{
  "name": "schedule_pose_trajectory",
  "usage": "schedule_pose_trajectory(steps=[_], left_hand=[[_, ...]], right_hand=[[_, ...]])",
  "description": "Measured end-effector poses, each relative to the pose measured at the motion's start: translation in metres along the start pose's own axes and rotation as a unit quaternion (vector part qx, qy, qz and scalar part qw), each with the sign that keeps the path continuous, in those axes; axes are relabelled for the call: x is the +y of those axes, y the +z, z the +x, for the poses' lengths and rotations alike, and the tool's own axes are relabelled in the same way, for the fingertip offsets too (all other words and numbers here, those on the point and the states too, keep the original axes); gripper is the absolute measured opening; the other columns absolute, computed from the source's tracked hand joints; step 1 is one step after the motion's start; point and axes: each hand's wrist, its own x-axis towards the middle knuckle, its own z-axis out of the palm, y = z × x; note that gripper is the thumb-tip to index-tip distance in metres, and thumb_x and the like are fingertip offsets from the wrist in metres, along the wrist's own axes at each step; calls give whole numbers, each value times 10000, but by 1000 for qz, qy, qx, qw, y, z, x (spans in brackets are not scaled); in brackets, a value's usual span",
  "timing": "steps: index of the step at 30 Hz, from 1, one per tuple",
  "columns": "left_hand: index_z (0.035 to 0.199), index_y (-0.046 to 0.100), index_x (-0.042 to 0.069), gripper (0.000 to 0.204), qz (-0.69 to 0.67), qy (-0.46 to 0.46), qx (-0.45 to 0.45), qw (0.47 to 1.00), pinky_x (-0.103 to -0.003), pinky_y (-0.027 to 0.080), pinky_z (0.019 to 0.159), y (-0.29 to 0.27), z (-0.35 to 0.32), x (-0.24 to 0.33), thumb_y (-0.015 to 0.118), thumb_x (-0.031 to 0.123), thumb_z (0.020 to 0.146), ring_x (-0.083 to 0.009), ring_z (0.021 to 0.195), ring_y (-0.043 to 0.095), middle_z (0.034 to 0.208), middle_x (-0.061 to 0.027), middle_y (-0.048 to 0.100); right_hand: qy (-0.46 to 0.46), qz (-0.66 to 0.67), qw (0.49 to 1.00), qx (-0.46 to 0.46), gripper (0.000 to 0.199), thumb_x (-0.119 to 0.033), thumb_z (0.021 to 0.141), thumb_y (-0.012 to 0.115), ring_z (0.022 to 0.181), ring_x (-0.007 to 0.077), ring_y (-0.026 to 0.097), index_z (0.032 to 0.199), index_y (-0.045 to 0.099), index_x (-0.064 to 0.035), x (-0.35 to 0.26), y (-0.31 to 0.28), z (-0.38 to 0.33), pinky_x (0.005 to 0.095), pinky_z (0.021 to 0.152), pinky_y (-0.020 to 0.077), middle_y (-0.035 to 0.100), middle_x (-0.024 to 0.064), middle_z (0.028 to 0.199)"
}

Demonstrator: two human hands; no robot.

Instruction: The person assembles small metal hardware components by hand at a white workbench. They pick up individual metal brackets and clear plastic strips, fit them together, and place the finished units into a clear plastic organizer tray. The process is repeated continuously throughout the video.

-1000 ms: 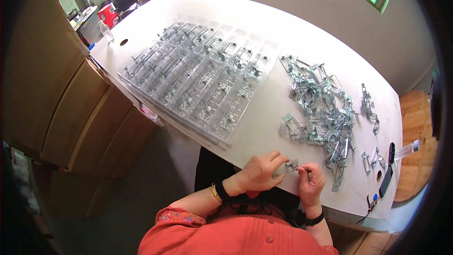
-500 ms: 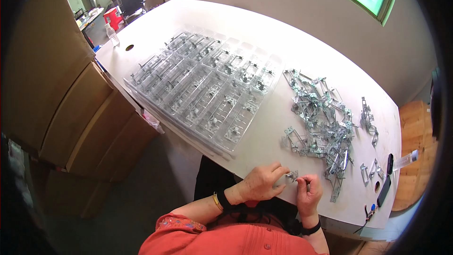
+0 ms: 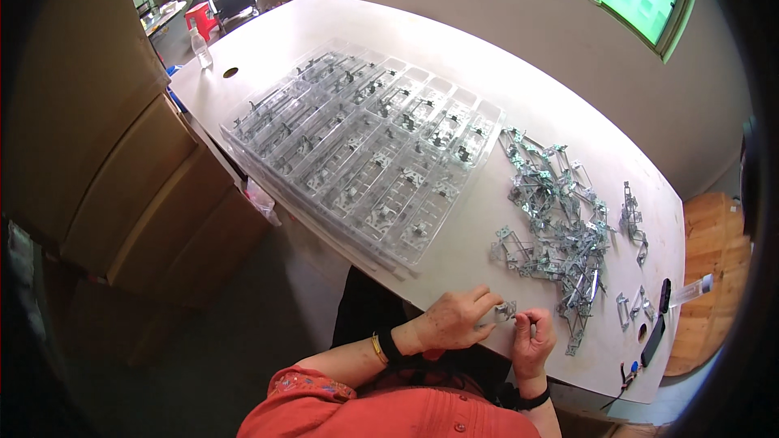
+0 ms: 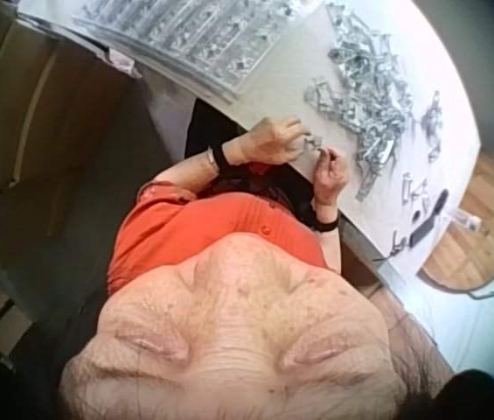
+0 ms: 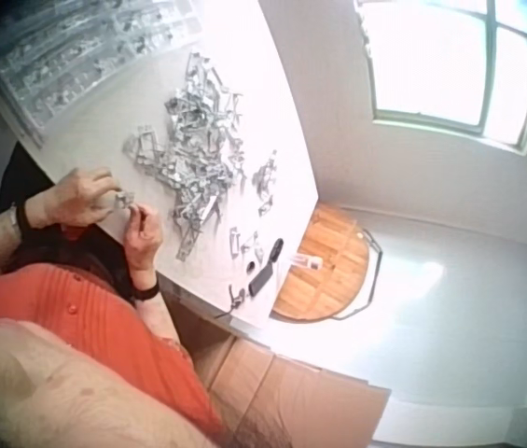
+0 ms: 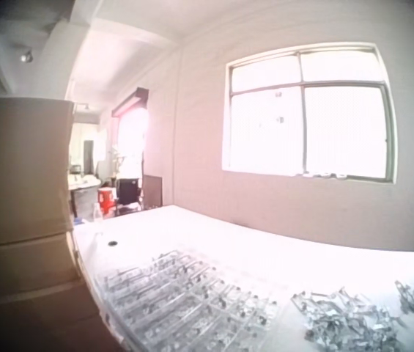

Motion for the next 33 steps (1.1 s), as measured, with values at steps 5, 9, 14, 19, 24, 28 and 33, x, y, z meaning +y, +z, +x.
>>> schedule_pose_trajectory(steps=[5,9,14,19,24,28,33], left_hand=[[1321,681,78,511,3,7,0,1000,-459,616,714,0,0,-1,855,163,848,-389,856,732,1053,-143,678],[1316,681,77,507,5,9,0,1000,-457,616,715,-1,1,0,854,164,848,-389,857,732,1050,-144,677],[1314,679,75,503,8,7,0,1000,-456,616,716,-1,0,-1,854,169,852,-387,855,731,1055,-142,674],[1312,677,73,492,9,4,-5,1000,-454,615,713,-1,0,0,852,173,863,-387,846,728,1063,-140,670],[1309,677,72,486,11,2,-8,1000,-454,615,713,-1,0,-1,853,177,868,-385,844,729,1059,-139,671],[1310,678,74,491,7,0,-7,1000,-456,616,713,0,0,0,855,173,863,-384,847,731,1060,-141,673],[1318,680,77,512,12,-6,-10,1000,-459,618,721,0,0,0,858,164,846,-389,851,734,1063,-144,677]], right_hand=[[-9,0,1000,8,177,-183,1064,777,771,295,663,1030,670,-46,6,1,-2,377,713,525,681,126,903],[-6,4,1000,10,182,-191,1060,784,767,288,661,1025,674,-51,2,1,1,374,712,524,679,123,898],[-3,-3,1000,4,185,-199,1060,787,767,283,660,1011,682,-55,0,0,0,371,714,524,679,120,893],[-9,4,1000,8,178,-196,1063,781,783,287,665,1015,688,-52,5,2,-1,372,727,529,687,120,908],[-15,8,1000,4,151,-170,1065,770,798,301,670,1028,691,-47,0,0,2,381,736,535,694,125,931],[-26,5,1000,4,152,-168,1060,777,795,288,668,1027,690,-48,2,0,2,376,733,534,694,123,931],[-17,8,1000,0,155,-166,1057,782,793,283,664,1022,689,-47,0,-1,2,376,731,535,695,117,932]])
